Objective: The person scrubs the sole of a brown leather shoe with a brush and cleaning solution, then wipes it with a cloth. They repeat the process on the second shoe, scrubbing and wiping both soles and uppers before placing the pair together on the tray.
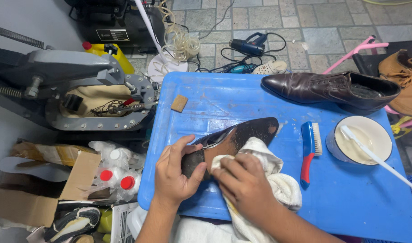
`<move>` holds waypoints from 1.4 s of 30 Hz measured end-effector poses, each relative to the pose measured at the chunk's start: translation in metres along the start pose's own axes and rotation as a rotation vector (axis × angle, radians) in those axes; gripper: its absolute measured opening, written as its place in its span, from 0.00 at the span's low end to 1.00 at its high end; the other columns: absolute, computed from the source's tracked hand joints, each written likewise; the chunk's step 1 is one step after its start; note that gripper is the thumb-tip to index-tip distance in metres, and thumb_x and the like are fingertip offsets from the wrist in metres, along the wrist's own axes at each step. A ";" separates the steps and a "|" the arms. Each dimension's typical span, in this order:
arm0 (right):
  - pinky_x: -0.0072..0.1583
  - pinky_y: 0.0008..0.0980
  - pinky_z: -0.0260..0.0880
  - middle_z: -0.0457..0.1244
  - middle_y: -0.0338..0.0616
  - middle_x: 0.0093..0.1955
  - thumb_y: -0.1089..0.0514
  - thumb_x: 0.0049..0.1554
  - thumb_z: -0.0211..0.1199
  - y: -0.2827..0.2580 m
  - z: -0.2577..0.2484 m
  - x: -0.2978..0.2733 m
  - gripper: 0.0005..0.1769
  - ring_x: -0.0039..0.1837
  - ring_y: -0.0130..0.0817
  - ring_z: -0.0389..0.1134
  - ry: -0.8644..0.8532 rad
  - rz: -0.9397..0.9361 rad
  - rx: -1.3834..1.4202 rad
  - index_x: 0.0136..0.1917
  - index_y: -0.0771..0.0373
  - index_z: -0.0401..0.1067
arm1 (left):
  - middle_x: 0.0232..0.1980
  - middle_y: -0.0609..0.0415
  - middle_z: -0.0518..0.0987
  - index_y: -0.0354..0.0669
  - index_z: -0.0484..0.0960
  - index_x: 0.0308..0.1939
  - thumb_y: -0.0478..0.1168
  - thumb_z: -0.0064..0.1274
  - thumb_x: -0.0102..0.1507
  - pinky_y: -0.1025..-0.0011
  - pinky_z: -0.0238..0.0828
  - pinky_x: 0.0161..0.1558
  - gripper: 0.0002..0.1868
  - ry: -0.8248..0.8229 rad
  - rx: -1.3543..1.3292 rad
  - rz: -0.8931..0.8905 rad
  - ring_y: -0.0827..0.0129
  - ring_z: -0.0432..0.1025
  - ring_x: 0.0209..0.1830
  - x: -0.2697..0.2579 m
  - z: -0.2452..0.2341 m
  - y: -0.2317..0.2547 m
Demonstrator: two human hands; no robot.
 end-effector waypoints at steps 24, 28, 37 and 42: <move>0.58 0.43 0.63 0.68 0.40 0.49 0.63 0.46 0.71 0.019 0.006 0.004 0.12 0.54 0.46 0.63 0.096 0.269 0.027 0.46 0.59 0.79 | 0.43 0.50 0.87 0.37 0.72 0.63 0.37 0.58 0.59 0.63 0.74 0.53 0.28 0.052 0.011 -0.034 0.56 0.80 0.44 -0.001 0.004 0.006; 0.62 0.42 0.65 0.66 0.45 0.53 0.64 0.50 0.69 -0.003 0.020 0.003 0.14 0.58 0.47 0.65 0.033 0.156 0.249 0.51 0.63 0.76 | 0.42 0.50 0.87 0.36 0.71 0.63 0.38 0.57 0.62 0.66 0.76 0.52 0.25 0.031 -0.045 -0.148 0.58 0.82 0.45 0.001 0.006 0.004; 0.65 0.47 0.62 0.63 0.52 0.58 0.63 0.55 0.64 0.036 -0.002 0.001 0.15 0.62 0.53 0.64 0.140 0.317 0.058 0.56 0.66 0.73 | 0.44 0.47 0.87 0.34 0.71 0.61 0.34 0.56 0.62 0.66 0.76 0.50 0.23 0.026 -0.093 -0.035 0.59 0.82 0.44 -0.003 -0.002 -0.006; 0.70 0.49 0.55 0.58 0.61 0.69 0.61 0.56 0.61 0.030 -0.015 0.003 0.30 0.70 0.60 0.58 0.162 0.305 0.086 0.70 0.72 0.63 | 0.48 0.46 0.85 0.36 0.72 0.57 0.32 0.57 0.58 0.63 0.74 0.49 0.23 0.115 -0.092 0.230 0.57 0.79 0.42 -0.010 -0.008 0.008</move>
Point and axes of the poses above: each hand's wrist, its own x-axis towards the middle knuckle, its own z-axis out of the palm, y = z × x, the point moved 1 cm from there along x, towards the middle knuckle
